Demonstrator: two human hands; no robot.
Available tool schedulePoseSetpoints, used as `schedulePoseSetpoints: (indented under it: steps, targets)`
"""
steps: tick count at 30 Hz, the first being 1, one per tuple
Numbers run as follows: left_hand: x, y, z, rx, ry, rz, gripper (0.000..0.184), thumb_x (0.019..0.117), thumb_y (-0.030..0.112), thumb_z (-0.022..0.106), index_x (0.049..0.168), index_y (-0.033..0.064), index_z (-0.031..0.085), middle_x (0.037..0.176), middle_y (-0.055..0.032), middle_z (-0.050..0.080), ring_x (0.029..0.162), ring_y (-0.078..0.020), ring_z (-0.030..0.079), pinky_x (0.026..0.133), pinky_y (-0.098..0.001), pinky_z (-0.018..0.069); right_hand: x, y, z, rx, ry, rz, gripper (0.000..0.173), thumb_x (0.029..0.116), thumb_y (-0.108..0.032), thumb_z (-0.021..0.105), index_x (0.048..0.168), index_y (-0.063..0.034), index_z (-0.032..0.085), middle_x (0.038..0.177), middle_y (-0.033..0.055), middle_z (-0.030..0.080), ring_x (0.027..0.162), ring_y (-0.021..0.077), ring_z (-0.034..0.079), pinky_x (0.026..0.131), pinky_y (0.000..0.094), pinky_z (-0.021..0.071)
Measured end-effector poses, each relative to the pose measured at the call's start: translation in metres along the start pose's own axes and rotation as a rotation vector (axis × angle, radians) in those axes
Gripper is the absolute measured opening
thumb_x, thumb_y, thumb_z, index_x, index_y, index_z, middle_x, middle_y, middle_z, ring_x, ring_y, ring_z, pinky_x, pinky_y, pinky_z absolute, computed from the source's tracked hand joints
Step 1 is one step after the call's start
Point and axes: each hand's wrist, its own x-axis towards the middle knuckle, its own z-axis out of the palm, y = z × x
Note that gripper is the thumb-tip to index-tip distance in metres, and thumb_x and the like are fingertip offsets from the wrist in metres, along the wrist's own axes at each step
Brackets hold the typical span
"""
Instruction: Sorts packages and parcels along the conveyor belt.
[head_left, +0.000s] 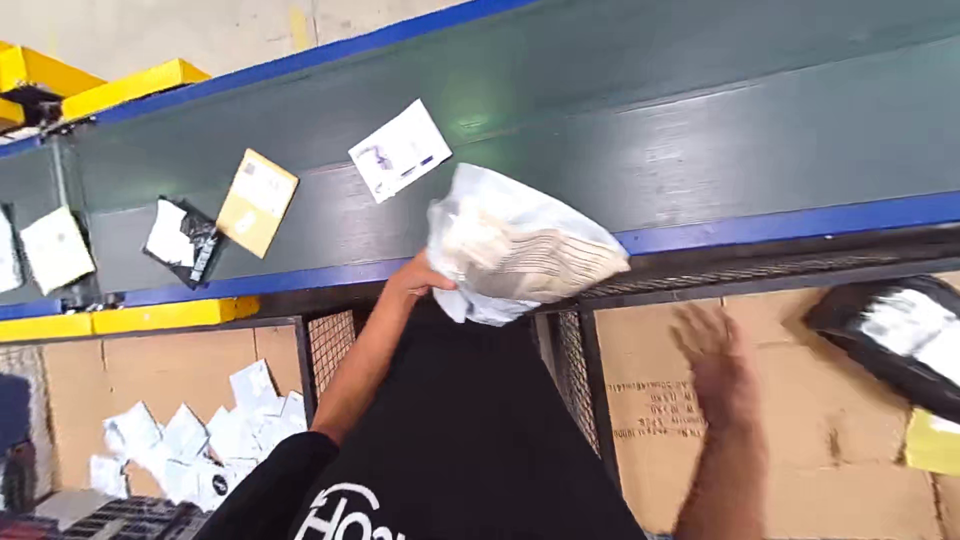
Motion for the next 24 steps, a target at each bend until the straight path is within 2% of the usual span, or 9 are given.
schedulePoseSetpoints:
  steps: [3,6,9,12,14,16,19,21,24]
  targets:
    - [0.021,-0.017,0.026,-0.089,-0.152,-0.077,0.066,0.0725,0.016,0.089,0.129,0.0134,0.055,0.111,0.007,0.076,0.101,-0.0072,0.073,0.092,-0.0308,0.0606,0.006,-0.008,0.123,0.137,-0.357,-0.123,0.11,0.073,-0.078,0.071,0.155,-0.0168,0.032,0.144,-0.0038,0.058,0.13,0.0152,0.057,0.105,0.0413,0.0526]
    - [0.029,-0.023,0.041,0.014,-0.261,-0.128,0.079,0.078,0.006,0.084,0.142,-0.0014,0.038,0.123,-0.0008,0.07,0.112,-0.012,0.068,0.101,-0.0365,0.0571,-0.012,-0.016,0.175,0.23,-0.369,-0.081,0.062,0.0657,-0.048,0.092,0.12,-0.0309,0.067,0.108,-0.0189,0.073,0.1,-0.0035,0.068,0.09,0.0218,0.0582]
    - [0.029,-0.015,0.036,0.19,-0.372,-0.124,0.08,0.0797,0.001,0.083,0.144,-0.0064,0.036,0.13,-0.0065,0.066,0.119,-0.0139,0.066,0.105,-0.0373,0.0549,-0.015,-0.021,0.191,0.116,-0.257,-0.162,0.043,0.0779,-0.031,0.089,0.114,-0.0183,0.069,0.105,-0.012,0.075,0.098,0.0015,0.07,0.093,0.0258,0.0586]
    - [0.051,0.006,0.01,0.443,-0.472,-0.221,0.098,0.0752,0.026,0.089,0.15,-0.0053,0.033,0.137,-0.0139,0.061,0.121,-0.0202,0.065,0.1,-0.0396,0.0577,-0.025,-0.022,0.19,0.104,-0.177,-0.237,0.041,0.0847,-0.024,0.083,0.119,-0.0126,0.066,0.109,-0.0087,0.075,0.103,0.0047,0.07,0.098,0.0293,0.058]
    - [0.094,0.023,-0.008,0.694,-0.376,-0.252,0.097,0.0788,0.043,0.081,0.154,0.0026,0.035,0.144,-0.0144,0.056,0.125,-0.0262,0.062,0.1,-0.045,0.0574,-0.039,-0.024,0.186,0.106,-0.125,-0.26,0.039,0.085,-0.018,0.082,0.119,-0.0106,0.066,0.109,-0.0071,0.075,0.102,0.0055,0.07,0.098,0.0299,0.0585]
    - [0.156,0.026,-0.02,1.07,-0.007,-0.154,0.078,0.0893,0.042,0.077,0.15,0.0047,0.045,0.141,-0.0191,0.058,0.125,-0.0334,0.061,0.101,-0.0524,0.0534,-0.053,-0.024,0.178,0.091,-0.058,-0.282,0.038,0.0851,-0.016,0.082,0.119,-0.0106,0.067,0.109,-0.0074,0.075,0.103,0.0051,0.07,0.097,0.0295,0.0586]
    - [0.267,-0.009,-0.041,1.553,0.393,-0.04,0.096,0.0816,0.063,0.074,0.147,-0.0022,0.048,0.147,-0.0307,0.049,0.136,-0.0501,0.046,0.106,-0.0696,0.0394,-0.079,-0.019,0.159,0.074,0.06,-0.29,0.039,0.0855,-0.016,0.082,0.121,-0.0115,0.066,0.111,-0.0079,0.075,0.104,0.0046,0.07,0.098,0.0296,0.0582]
    - [0.31,-0.031,-0.03,1.694,0.413,-0.121,0.111,0.0732,0.072,0.075,0.147,-0.0044,0.044,0.152,-0.0351,0.038,0.141,-0.057,0.034,0.104,-0.0778,0.0336,-0.098,-0.022,0.143,0.049,0.147,-0.243,0.036,0.0847,-0.017,0.082,0.118,-0.0108,0.068,0.107,-0.0083,0.075,0.102,0.0031,0.07,0.097,0.0286,0.0585]
    - [0.351,-0.051,0.012,1.731,0.308,-0.272,0.119,0.0686,0.064,0.085,0.149,-0.0105,0.036,0.149,-0.0433,0.036,0.14,-0.0621,0.031,0.106,-0.0792,0.0299,-0.13,-0.026,0.118,0.035,0.301,-0.142,0.041,0.0827,-0.015,0.083,0.119,-0.0042,0.067,0.107,-0.0056,0.076,0.101,0.0014,0.07,0.097,0.027,0.058]
